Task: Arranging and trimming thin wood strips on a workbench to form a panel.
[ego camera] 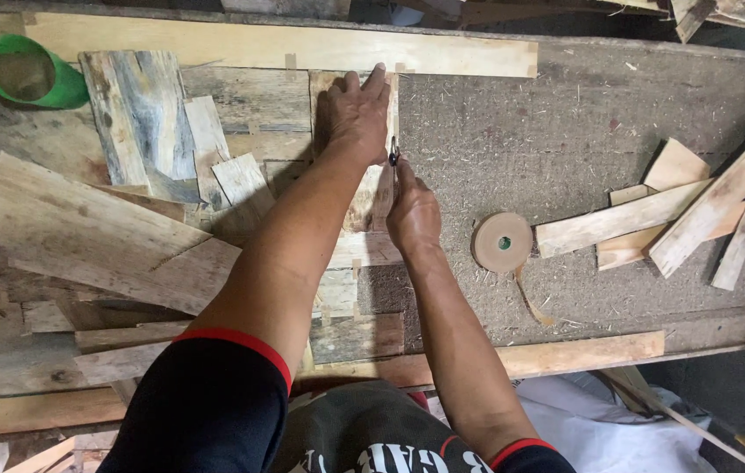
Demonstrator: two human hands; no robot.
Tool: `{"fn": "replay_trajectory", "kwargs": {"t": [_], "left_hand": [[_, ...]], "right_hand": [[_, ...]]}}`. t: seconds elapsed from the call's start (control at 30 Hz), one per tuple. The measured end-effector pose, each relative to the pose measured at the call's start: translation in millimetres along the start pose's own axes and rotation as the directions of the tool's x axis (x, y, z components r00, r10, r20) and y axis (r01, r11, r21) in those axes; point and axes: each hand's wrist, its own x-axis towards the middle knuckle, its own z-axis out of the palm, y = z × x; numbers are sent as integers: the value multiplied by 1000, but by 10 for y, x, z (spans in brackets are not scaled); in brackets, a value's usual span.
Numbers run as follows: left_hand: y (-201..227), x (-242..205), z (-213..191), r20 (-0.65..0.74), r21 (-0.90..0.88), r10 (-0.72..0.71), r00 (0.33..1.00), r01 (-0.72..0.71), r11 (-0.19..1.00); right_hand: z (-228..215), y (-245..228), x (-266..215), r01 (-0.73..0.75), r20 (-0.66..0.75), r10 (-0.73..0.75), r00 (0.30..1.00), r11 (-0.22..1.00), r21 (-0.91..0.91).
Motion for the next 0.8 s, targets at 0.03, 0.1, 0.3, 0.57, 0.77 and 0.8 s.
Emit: {"fn": "replay_trajectory", "kwargs": {"t": [0.03,0.1,0.3,0.57,0.77,0.8], "left_hand": [[-11,8,4,0,2,-3,1000,3,1000],[-14,23,26,19,51,1,1000,-2,999],[-12,112,109,23,93,5,1000,-7,996],[10,68,87,25,102,-7,1000,5,995],[-9,-28,43,-6,24,-15,1000,15,1000],[-15,-33,43,-12,15,-12,1000,12,1000]], "right_hand": [[95,61,-13,2,0,-2,1000,1000,2],[287,199,-54,35,-38,-36,999,999,-29],[35,-9,-158,-67,99,71,993,997,-45],[204,171,-351,-14,52,17,999,998,-53],[250,315,-420,61,-35,-61,998,998,-14],[205,326,-420,87,-55,-87,995,996,-8]]}}
